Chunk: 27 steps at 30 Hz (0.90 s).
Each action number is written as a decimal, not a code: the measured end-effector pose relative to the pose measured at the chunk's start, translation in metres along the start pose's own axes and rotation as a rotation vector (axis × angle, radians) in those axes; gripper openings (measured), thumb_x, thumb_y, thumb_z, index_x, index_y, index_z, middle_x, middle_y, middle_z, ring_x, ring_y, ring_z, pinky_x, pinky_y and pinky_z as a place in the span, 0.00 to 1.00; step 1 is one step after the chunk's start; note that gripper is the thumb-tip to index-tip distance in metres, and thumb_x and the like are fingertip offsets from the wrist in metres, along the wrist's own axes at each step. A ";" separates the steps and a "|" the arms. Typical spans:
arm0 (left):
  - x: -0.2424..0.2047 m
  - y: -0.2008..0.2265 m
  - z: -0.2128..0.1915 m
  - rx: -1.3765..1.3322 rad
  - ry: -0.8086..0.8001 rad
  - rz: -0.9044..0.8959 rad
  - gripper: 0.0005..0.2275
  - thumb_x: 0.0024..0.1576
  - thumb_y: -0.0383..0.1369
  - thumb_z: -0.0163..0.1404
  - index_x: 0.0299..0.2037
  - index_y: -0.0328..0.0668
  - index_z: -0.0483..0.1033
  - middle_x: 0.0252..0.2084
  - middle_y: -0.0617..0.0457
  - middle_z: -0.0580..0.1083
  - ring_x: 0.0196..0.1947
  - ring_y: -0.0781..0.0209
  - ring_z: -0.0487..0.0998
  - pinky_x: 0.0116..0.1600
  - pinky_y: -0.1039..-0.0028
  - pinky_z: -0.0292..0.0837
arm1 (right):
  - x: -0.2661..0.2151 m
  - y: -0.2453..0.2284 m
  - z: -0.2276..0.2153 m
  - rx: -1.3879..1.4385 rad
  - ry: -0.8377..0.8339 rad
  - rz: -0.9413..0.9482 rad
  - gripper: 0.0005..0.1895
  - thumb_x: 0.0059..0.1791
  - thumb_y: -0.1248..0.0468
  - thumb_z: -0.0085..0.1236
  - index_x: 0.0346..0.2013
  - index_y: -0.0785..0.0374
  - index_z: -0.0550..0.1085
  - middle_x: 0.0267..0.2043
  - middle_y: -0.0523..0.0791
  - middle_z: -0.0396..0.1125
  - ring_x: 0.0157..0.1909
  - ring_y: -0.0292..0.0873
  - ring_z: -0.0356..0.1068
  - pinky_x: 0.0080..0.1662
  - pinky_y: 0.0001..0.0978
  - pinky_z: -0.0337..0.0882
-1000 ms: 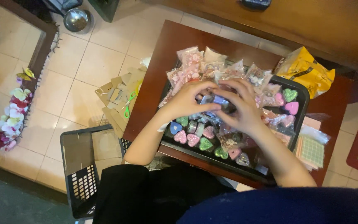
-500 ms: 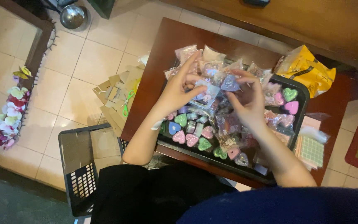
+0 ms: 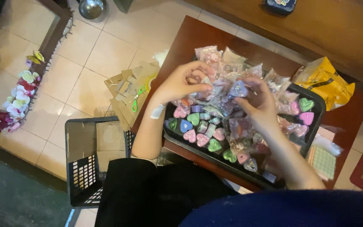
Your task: Sorting and organizing small packaged charms or craft items from a tray.
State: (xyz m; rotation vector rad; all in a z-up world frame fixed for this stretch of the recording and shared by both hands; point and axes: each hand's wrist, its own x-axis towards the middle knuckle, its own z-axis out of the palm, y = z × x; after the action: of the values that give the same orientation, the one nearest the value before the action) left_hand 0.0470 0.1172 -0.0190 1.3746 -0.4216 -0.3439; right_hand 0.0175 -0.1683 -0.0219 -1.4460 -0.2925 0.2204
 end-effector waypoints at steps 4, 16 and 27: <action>-0.009 0.017 -0.019 0.041 0.023 -0.002 0.16 0.57 0.22 0.61 0.53 0.36 0.73 0.39 0.58 0.77 0.41 0.73 0.79 0.45 0.83 0.74 | 0.023 -0.008 0.025 0.042 -0.064 0.048 0.27 0.50 0.81 0.54 0.63 0.64 0.66 0.67 0.47 0.62 0.67 0.43 0.67 0.65 0.35 0.71; -0.015 0.004 -0.065 -0.186 -0.085 -0.079 0.17 0.56 0.18 0.59 0.54 0.35 0.71 0.40 0.54 0.79 0.40 0.70 0.82 0.46 0.82 0.77 | 0.079 0.002 0.067 0.086 -0.196 0.022 0.28 0.49 0.79 0.60 0.62 0.64 0.67 0.65 0.48 0.65 0.65 0.41 0.68 0.64 0.34 0.73; -0.013 -0.007 -0.076 -0.130 -0.122 -0.088 0.16 0.57 0.22 0.61 0.54 0.36 0.72 0.42 0.55 0.78 0.43 0.71 0.80 0.47 0.82 0.74 | 0.080 -0.011 0.063 0.064 -0.394 0.107 0.28 0.49 0.78 0.58 0.64 0.64 0.67 0.66 0.52 0.65 0.63 0.45 0.71 0.62 0.35 0.76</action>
State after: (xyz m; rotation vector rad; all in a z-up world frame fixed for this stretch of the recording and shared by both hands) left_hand 0.0722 0.1876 -0.0381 1.2513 -0.4326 -0.5212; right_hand 0.0726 -0.0847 0.0005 -1.3500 -0.5232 0.5998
